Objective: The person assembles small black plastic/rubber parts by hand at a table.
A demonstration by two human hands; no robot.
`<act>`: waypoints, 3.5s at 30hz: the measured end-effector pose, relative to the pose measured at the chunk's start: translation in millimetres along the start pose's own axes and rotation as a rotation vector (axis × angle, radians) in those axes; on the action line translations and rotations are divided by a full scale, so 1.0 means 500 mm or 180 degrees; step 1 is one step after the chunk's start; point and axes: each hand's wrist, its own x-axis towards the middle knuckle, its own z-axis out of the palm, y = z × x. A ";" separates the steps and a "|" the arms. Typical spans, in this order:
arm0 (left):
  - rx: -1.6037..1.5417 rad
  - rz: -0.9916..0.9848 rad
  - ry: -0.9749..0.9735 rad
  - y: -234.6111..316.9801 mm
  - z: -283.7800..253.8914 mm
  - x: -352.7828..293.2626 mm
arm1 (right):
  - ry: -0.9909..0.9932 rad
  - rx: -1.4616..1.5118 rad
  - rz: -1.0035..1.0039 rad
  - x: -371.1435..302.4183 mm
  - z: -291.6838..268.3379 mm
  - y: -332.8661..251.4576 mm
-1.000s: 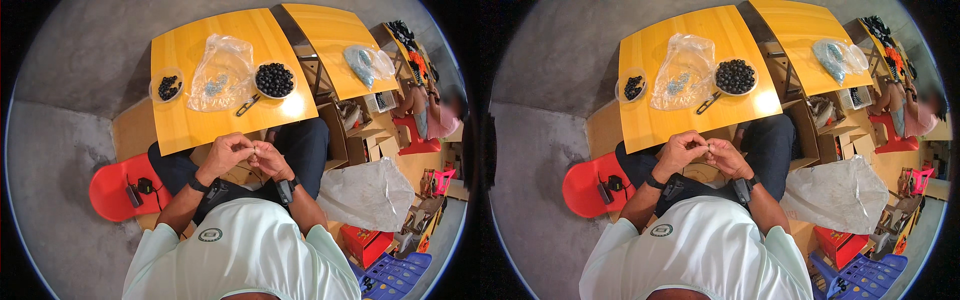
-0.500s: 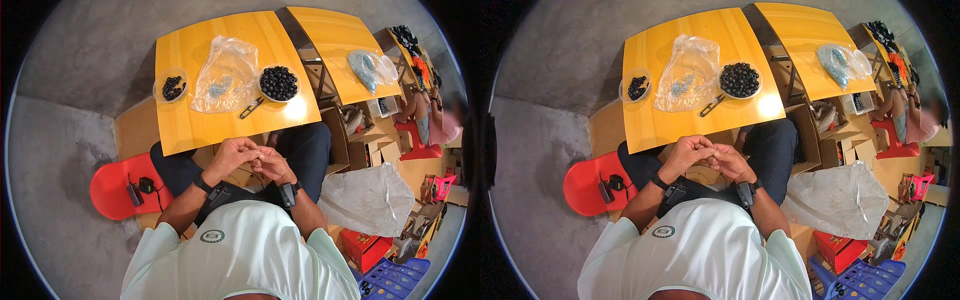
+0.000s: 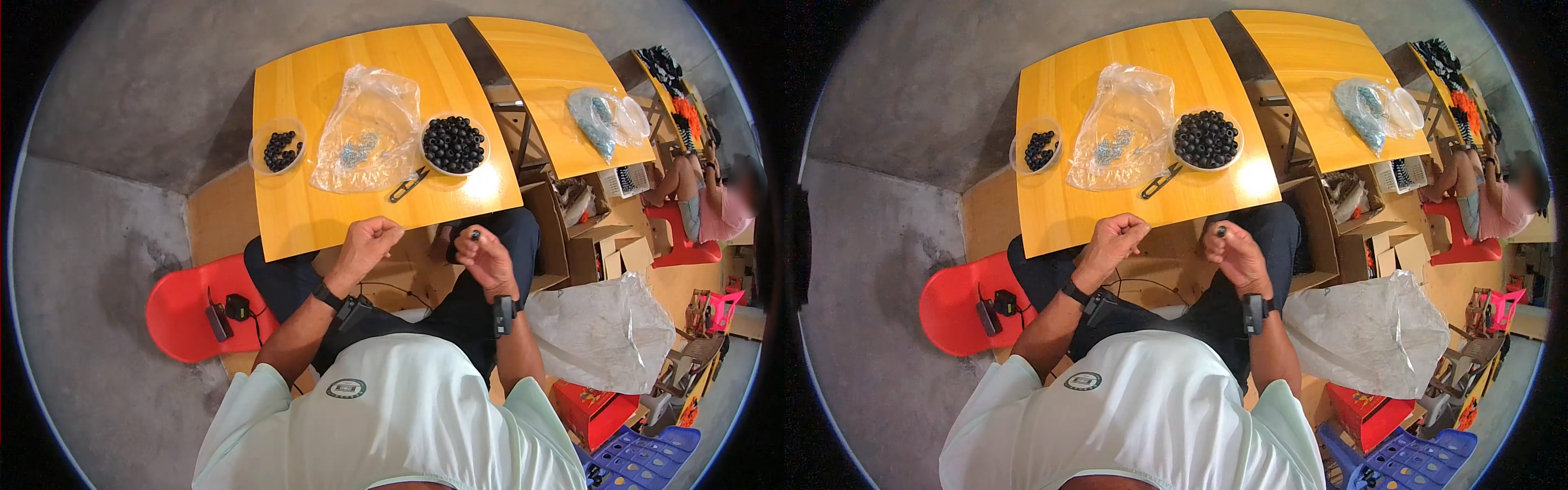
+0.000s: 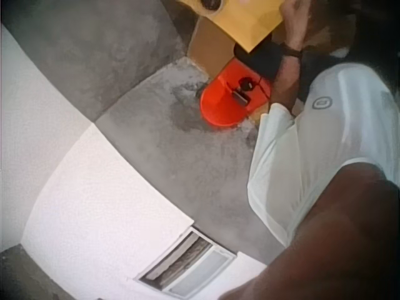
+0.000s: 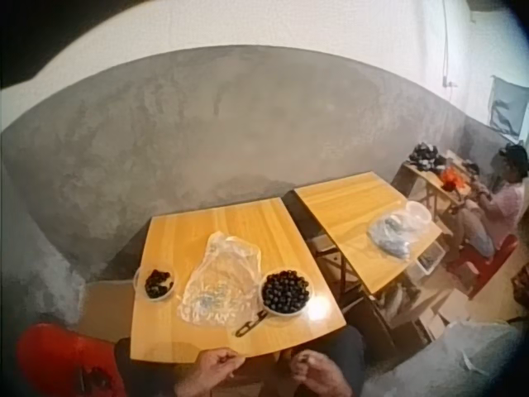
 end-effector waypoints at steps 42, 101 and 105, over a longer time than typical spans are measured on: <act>0.2027 0.1636 0.1109 0.077 0.115 0.272 | -0.0011 0.0181 -0.0697 -0.037 -0.086 -0.104; 0.3606 0.1906 0.0750 0.157 0.054 0.333 | 0.0039 0.0082 -0.0753 -0.033 -0.069 -0.104; 0.3479 0.1955 0.0746 0.153 0.046 0.337 | 0.0010 0.0087 -0.0750 -0.032 -0.075 -0.103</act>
